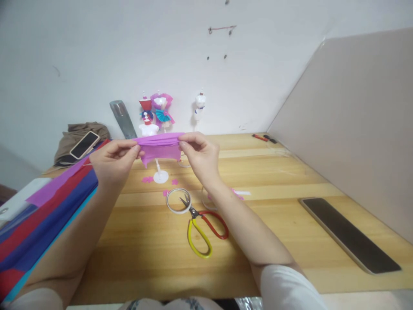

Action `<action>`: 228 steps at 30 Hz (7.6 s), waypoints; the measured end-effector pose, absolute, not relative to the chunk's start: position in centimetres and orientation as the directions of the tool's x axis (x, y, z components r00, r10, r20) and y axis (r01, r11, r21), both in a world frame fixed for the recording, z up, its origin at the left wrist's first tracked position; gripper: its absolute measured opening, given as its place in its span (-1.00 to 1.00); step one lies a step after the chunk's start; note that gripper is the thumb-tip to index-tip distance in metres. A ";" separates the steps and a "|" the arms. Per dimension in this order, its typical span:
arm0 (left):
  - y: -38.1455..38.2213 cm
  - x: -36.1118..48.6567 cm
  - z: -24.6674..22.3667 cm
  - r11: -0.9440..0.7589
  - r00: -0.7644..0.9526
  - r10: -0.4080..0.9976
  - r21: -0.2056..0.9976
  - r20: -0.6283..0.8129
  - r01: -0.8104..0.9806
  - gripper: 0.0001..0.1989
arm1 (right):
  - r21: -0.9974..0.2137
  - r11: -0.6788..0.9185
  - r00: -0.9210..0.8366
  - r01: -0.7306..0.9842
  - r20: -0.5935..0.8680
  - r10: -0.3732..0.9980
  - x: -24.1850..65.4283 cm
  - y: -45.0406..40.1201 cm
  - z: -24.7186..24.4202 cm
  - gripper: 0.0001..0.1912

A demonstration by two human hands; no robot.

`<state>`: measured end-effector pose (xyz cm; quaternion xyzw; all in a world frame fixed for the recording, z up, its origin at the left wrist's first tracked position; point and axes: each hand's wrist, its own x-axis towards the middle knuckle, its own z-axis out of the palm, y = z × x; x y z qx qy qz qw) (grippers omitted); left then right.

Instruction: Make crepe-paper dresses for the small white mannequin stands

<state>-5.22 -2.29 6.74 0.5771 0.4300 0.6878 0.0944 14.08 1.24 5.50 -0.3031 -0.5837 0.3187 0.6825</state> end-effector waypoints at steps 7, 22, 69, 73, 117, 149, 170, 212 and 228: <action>-2.2 -5.7 6.6 -0.636 -0.247 0.632 0.674 0.734 0.375 -0.95 | -0.799 0.595 0.104 -0.088 0.587 0.803 14.2 1.2 5.7 -0.93; -2.2 -5.8 6.3 -0.701 -0.172 0.550 0.563 0.817 0.437 -0.95 | -0.748 0.644 -0.096 -0.163 0.662 0.744 14.6 1.1 5.3 -0.59; -2.8 -5.5 6.6 -0.653 -0.141 0.474 0.454 0.869 0.606 -0.93 | -0.864 0.449 -0.074 -0.229 0.475 0.877 13.6 0.5 6.1 -0.76; -2.6 -5.7 6.3 -0.675 -0.141 0.486 0.473 0.863 0.566 -0.93 | -0.856 0.466 -0.023 -0.225 0.482 0.876 13.6 0.6 6.2 -0.81; -2.5 -7.1 7.6 -0.667 -0.033 0.635 0.569 0.772 0.482 -0.97 | -0.794 0.562 0.074 -0.229 0.562 0.824 14.8 1.7 6.1 -0.83; -2.2 -6.0 7.7 -0.587 -0.194 0.780 0.803 0.595 0.104 -0.87 | -0.775 0.624 0.013 -0.104 0.626 0.780 14.6 1.0 6.1 -0.87; -1.9 -7.4 7.7 -0.719 0.012 0.546 0.460 0.838 0.521 -0.94 | -0.741 0.671 0.024 -0.010 0.671 0.741 15.0 1.0 6.4 -0.87; -1.7 -7.3 7.4 -0.755 -0.036 0.559 0.527 0.828 0.390 -0.96 | -0.697 0.717 -0.064 -0.015 0.716 0.695 15.4 1.5 5.9 -0.82; -1.9 -5.5 6.4 -0.707 -0.193 0.610 0.637 0.769 0.308 -0.95 | -0.705 0.708 0.043 0.042 0.710 0.703 14.8 1.5 5.8 -0.93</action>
